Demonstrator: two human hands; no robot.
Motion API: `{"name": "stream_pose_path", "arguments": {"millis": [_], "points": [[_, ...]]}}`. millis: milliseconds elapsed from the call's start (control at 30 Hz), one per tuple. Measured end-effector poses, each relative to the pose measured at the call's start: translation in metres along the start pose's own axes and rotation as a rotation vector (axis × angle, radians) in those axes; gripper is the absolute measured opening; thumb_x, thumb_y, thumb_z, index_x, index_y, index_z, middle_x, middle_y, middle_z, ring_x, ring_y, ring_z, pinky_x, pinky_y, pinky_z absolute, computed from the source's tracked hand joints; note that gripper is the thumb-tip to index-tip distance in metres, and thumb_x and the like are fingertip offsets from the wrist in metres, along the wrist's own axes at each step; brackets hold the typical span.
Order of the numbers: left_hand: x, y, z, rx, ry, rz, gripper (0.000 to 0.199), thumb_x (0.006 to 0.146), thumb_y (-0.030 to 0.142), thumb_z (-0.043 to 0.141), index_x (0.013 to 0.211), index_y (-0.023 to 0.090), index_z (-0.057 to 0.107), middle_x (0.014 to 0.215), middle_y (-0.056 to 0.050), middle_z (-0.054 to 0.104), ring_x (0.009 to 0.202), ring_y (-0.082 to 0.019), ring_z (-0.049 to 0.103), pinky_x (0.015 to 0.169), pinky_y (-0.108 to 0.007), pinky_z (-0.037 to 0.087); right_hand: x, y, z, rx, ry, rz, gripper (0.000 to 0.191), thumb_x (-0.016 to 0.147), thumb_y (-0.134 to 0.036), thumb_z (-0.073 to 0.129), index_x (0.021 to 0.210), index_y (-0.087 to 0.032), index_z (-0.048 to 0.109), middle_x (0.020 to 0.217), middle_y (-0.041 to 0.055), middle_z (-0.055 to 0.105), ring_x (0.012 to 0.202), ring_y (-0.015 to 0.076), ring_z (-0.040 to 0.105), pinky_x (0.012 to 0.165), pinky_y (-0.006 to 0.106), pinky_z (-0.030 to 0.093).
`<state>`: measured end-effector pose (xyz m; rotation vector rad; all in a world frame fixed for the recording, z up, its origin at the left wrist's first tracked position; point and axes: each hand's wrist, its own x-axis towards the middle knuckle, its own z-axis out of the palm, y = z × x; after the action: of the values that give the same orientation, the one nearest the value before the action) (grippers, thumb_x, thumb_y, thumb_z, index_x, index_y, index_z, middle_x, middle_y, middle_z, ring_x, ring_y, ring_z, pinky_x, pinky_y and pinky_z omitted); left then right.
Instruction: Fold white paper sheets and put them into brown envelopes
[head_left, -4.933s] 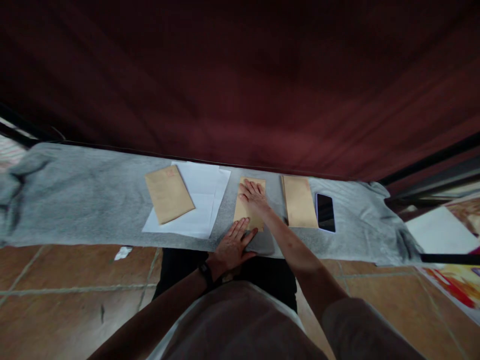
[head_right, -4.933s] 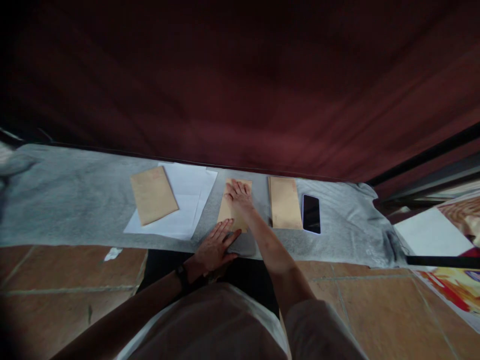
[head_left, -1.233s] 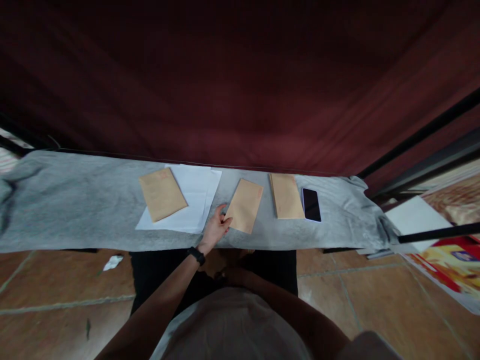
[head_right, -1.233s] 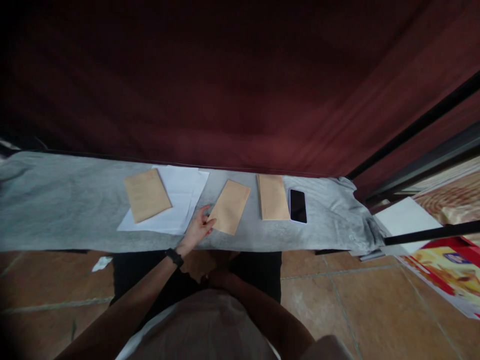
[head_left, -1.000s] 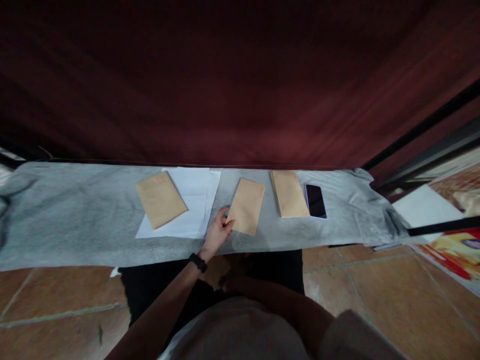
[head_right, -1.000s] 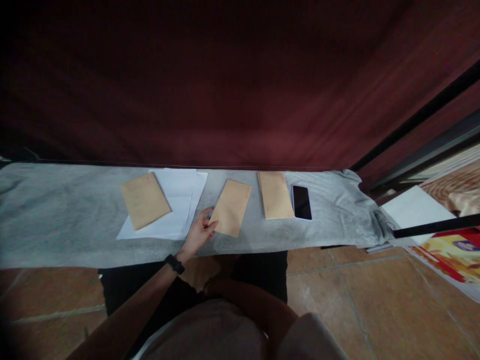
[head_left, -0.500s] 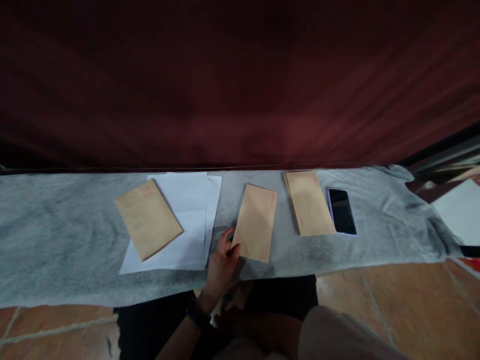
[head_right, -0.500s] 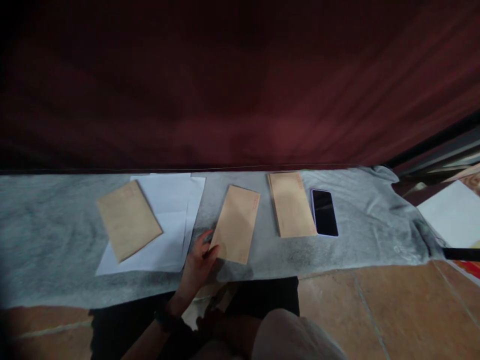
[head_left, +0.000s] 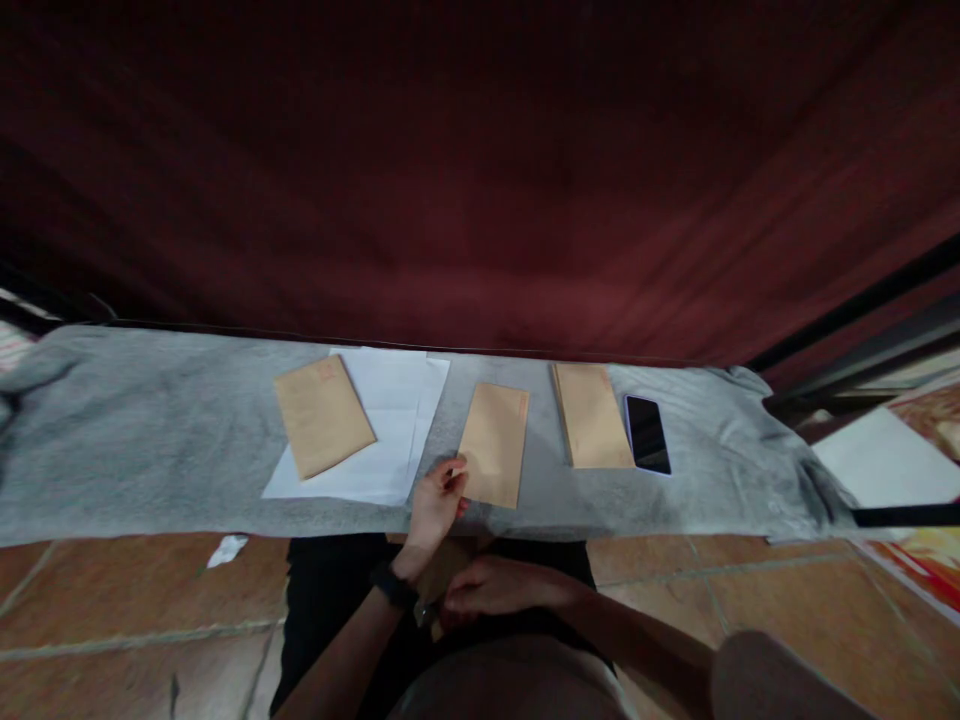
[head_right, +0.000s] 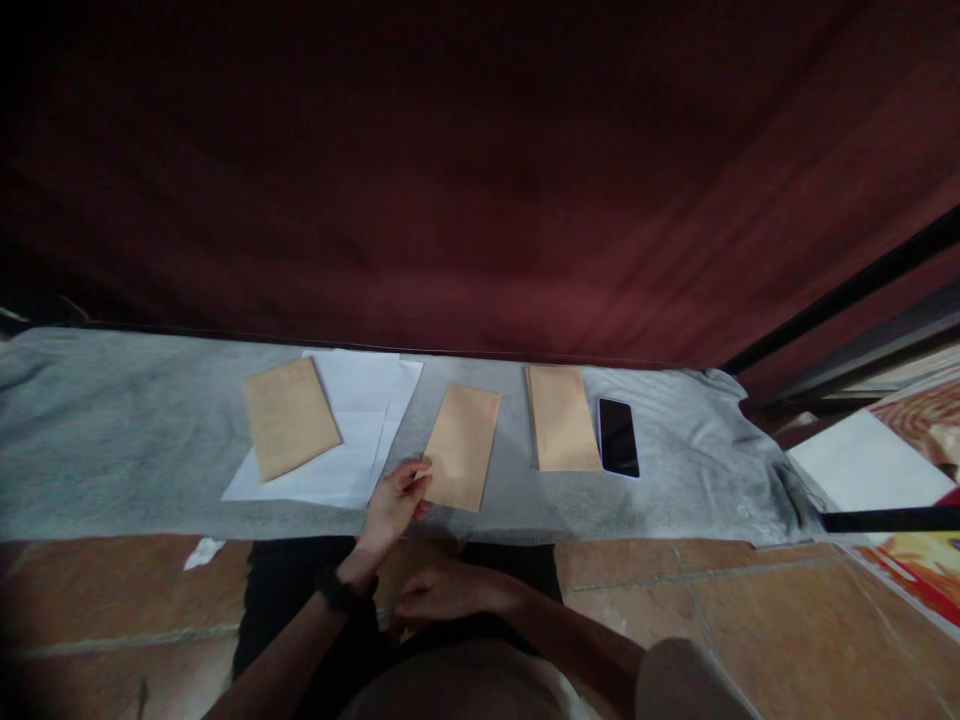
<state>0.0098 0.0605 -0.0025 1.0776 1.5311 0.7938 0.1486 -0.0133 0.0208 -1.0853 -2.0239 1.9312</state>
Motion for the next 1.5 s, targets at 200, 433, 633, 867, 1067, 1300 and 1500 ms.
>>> {"name": "stream_pose_path", "arguments": {"millis": [200,433,633,867,1067,1300,1500], "points": [[-0.013,0.010,-0.008,0.440,0.020,0.139,0.028,0.096,0.032,0.049,0.115,0.019,0.065,0.065,0.001,0.064,0.052,-0.016,0.064,0.053,-0.027,0.051,-0.025,0.006,-0.056,-0.449,0.813,-0.183,0.043,0.107,-0.034,0.036,0.142,-0.021,0.056,0.146,0.0108,0.058,0.136,0.0234,0.052,0.115,0.046,0.042],[-0.008,0.041,0.017,1.067,0.117,0.675,0.040,0.102,0.029,0.041,0.137,0.018,0.059,0.128,-0.016,0.066,0.121,-0.030,0.061,0.103,-0.049,0.046,-0.004,0.049,-0.045,-0.980,0.922,-0.061,0.049,0.104,-0.030,0.046,0.150,-0.013,0.046,0.155,0.0123,0.048,0.144,0.0250,0.044,0.124,0.047,0.030],[0.059,0.039,0.062,1.088,-0.209,0.919,0.053,0.106,0.044,0.030,0.149,0.019,0.046,0.162,-0.006,0.039,0.152,-0.023,0.030,0.125,-0.047,0.024,0.000,0.053,-0.045,-1.047,0.949,-0.078,0.041,0.103,-0.033,0.049,0.135,-0.012,0.062,0.139,0.0142,0.064,0.140,0.0257,0.049,0.124,0.046,0.029],[0.126,0.055,0.061,1.123,-0.146,0.891,0.055,0.105,0.037,0.027,0.156,0.018,0.037,0.163,-0.006,0.037,0.153,-0.022,0.028,0.126,-0.045,0.018,-0.001,0.047,-0.047,-1.089,0.954,-0.071,0.057,0.105,-0.036,0.045,0.157,-0.015,0.035,0.155,0.0095,0.048,0.144,0.0238,0.045,0.124,0.045,0.028],[0.126,0.056,0.055,1.118,-0.119,0.860,0.056,0.105,0.038,0.027,0.155,0.016,0.039,0.163,-0.008,0.035,0.153,-0.024,0.027,0.127,-0.047,0.017,-0.002,0.048,-0.048,-1.098,0.949,-0.084,0.056,0.105,-0.035,0.043,0.157,-0.016,0.034,0.155,0.0083,0.048,0.145,0.0226,0.044,0.124,0.044,0.028],[0.042,0.003,0.014,1.148,-0.100,0.973,0.057,0.105,0.033,0.029,0.158,0.012,0.030,0.164,-0.011,0.034,0.153,-0.021,0.027,0.126,-0.043,0.020,-0.002,0.049,-0.047,-1.103,0.966,-0.092,0.051,0.105,-0.033,0.044,0.152,-0.014,0.043,0.153,0.0107,0.051,0.144,0.0222,0.045,0.124,0.044,0.029],[-0.005,-0.023,-0.017,1.178,-0.071,1.019,0.059,0.105,0.040,0.036,0.160,0.019,0.028,0.165,-0.010,0.031,0.153,-0.023,0.028,0.126,-0.043,0.023,0.000,0.048,-0.052,-1.072,0.935,-0.051,0.052,0.105,-0.031,0.042,0.155,-0.015,0.039,0.157,0.0098,0.046,0.145,0.0213,0.043,0.124,0.044,0.028]]}}
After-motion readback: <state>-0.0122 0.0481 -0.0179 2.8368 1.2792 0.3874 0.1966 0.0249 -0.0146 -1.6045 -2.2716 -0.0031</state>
